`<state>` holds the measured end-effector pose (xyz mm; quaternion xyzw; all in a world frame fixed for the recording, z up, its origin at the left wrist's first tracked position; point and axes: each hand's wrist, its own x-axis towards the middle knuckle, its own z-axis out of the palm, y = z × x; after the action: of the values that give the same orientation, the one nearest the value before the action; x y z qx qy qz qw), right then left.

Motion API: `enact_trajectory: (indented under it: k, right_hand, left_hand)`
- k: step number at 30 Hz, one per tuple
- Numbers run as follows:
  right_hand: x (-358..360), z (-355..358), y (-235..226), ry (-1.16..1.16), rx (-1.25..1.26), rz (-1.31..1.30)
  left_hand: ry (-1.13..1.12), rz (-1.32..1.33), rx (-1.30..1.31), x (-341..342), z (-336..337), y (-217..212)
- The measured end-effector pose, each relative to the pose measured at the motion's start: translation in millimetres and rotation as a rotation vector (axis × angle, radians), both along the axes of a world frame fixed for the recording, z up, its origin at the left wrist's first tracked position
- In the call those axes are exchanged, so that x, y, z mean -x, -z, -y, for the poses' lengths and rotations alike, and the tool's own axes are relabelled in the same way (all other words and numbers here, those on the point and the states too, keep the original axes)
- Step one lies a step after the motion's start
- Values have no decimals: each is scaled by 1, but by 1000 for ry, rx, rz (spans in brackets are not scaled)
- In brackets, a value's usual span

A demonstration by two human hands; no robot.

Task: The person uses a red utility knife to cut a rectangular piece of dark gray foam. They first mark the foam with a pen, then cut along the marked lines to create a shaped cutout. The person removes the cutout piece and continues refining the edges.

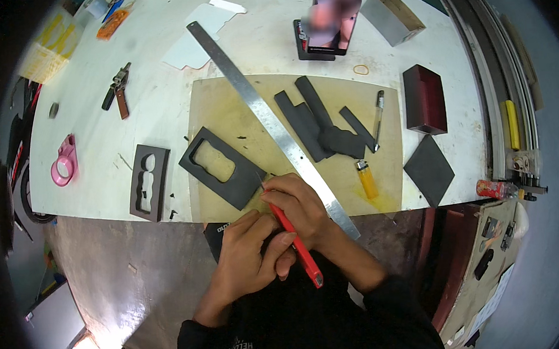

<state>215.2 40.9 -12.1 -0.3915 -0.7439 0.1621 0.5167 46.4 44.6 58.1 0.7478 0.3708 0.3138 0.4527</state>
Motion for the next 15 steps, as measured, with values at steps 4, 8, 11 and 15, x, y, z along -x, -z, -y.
enact_trajectory:
  k: [4,8,11,15]
  right_hand:
    - [1,3,-13,-11,62,84]
    - [-7,9,-16,-136,166,94]
    - [-10,17,-24,-290,339,-41]
    - [16,28,-37,-168,563,-275]
  left_hand:
    - [-3,-94,-111,5,1,1]
    - [2,-88,-333,7,1,5]
    - [1,-94,-398,8,1,7]
    - [-16,-99,-474,11,-5,12]
